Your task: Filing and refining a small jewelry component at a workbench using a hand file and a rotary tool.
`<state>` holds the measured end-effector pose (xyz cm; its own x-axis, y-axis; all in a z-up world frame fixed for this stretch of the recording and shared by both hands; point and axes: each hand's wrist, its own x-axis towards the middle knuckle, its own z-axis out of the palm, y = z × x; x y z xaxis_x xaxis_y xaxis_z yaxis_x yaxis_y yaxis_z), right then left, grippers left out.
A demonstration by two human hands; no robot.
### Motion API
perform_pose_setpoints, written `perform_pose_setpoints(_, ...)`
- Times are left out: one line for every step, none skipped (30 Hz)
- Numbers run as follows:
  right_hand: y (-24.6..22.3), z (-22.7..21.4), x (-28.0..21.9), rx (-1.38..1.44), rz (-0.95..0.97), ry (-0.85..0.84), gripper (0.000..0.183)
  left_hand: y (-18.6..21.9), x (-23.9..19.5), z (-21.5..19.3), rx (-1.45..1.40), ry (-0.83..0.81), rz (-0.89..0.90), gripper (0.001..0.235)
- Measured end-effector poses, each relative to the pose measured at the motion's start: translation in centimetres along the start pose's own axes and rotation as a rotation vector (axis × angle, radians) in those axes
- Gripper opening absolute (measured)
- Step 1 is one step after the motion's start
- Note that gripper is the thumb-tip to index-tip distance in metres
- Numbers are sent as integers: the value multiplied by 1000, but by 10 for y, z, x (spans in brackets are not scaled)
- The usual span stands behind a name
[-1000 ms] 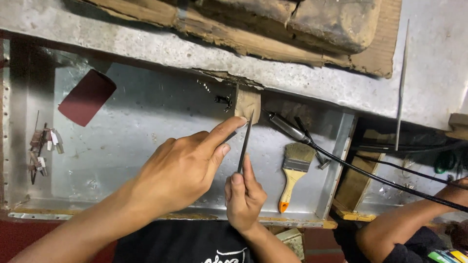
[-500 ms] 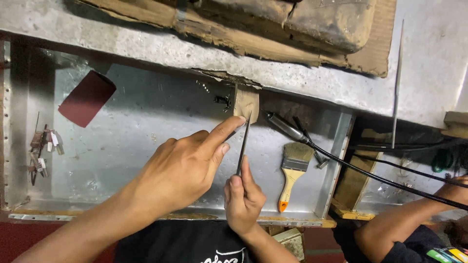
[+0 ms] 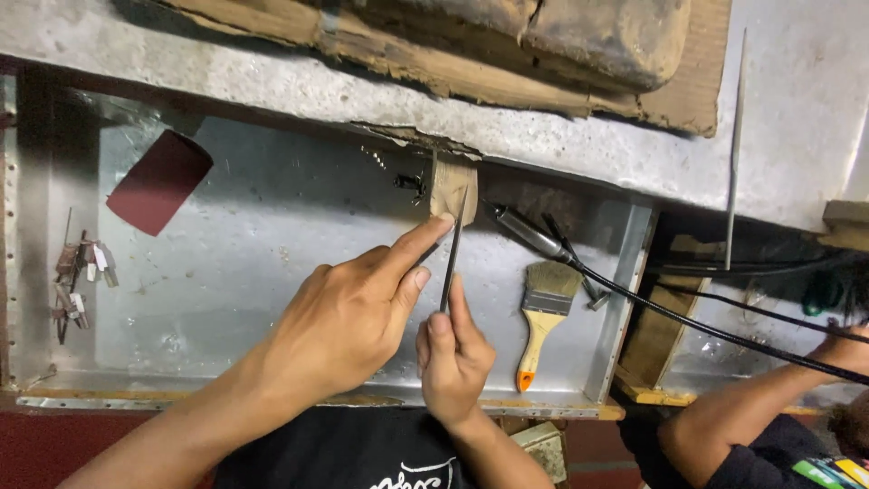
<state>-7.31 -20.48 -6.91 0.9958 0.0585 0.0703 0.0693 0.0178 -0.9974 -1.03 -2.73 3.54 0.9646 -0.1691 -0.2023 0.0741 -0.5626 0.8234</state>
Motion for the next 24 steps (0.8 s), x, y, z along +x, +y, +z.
perform_pose_setpoints(0, 1, -1, 1, 0, -2, 47, -1, 0, 0, 1, 2, -2, 54)
perform_pose_setpoints(2, 2, -1, -24, -25, 2, 47, -2, 0, 0, 16, 17, 19, 54)
perform_pose_setpoints(2, 1, -5, -55, -41, 12, 46, -3, -1, 2, 26, 22, 39, 54)
perform_pose_setpoints(1, -2, -5, -59, -33, 16, 46, -2, -1, 0, 21, 14, 35, 54)
perform_pose_setpoints(0, -4, -2, -47, -19, -3, 46, -1, 0, -2, 29, -13, 8, 55)
perform_pose_setpoints(-1, -5, 2, -36, -4, -23, 46, 1, 2, -6, 37, -40, -19, 56)
perform_pose_setpoints(2, -8, -2, -33, -9, -24, 46, 2, 3, -8, 41, -36, -17, 56)
perform_pose_setpoints(4, -11, -5, -19, -19, -35, 46, 3, 3, -11, 35, -67, -31, 56)
perform_pose_setpoints(6, -14, -11, -6, -25, -45, 47, 4, 3, -12, 27, -101, -48, 56)
perform_pose_setpoints(9, -15, -4, -5, -26, -46, 47, 2, 5, -13, 27, -100, -48, 56)
perform_pose_setpoints(9, -18, -2, -13, -21, -53, 46, 1, 4, -12, 20, -66, -6, 55)
perform_pose_setpoints(10, -21, 0, -21, -16, -60, 45, 0, 4, -11, 13, -31, 36, 53)
perform_pose_setpoints(10, -23, -1, -20, -19, -60, 45, 1, 4, -11, 15, -29, 38, 53)
perform_pose_setpoints(9, -24, -3, -30, -12, -69, 45, 2, 3, -12, 8, -67, -5, 54)
perform_pose_setpoints(9, -25, -1, -38, -11, -79, 45, 3, 4, -15, 4, -99, -46, 56)
perform_pose_setpoints(11, -26, 3, -34, -21, -81, 45, 4, 7, -18, 9, -92, -42, 56)
perform_pose_setpoints(12, -27, 2, -56, -24, -96, 45, 4, 7, -18, 16, -136, -93, 57)
perform_pose_setpoints(14, -30, 0, -77, -27, -110, 45, 5, 8, -18, 22, -180, -145, 58)
perform_pose_setpoints(7, -32, 9, -80, -25, -104, 45, 1, 5, -17, 22, -187, -143, 58)
perform_pose_setpoints(-1, -35, 19, -88, -36, -120, 44, -1, 3, -15, -10, -125, -29, 56)
perform_pose_setpoints(-7, -37, 32, -95, -59, -136, 43, -3, 3, -16, -37, -56, 93, 55)
perform_pose_setpoints(-14, -40, 39, -95, -68, -131, 43, 2, -1, -20, -33, -55, 103, 55)
perform_pose_setpoints(-22, -43, 43, -111, -39, -80, 46, 8, -5, -24, -58, -183, -13, 57)
perform_pose_setpoints(-28, -46, 48, -127, -9, -30, 50, 13, -8, -28, -82, -313, -128, 60)
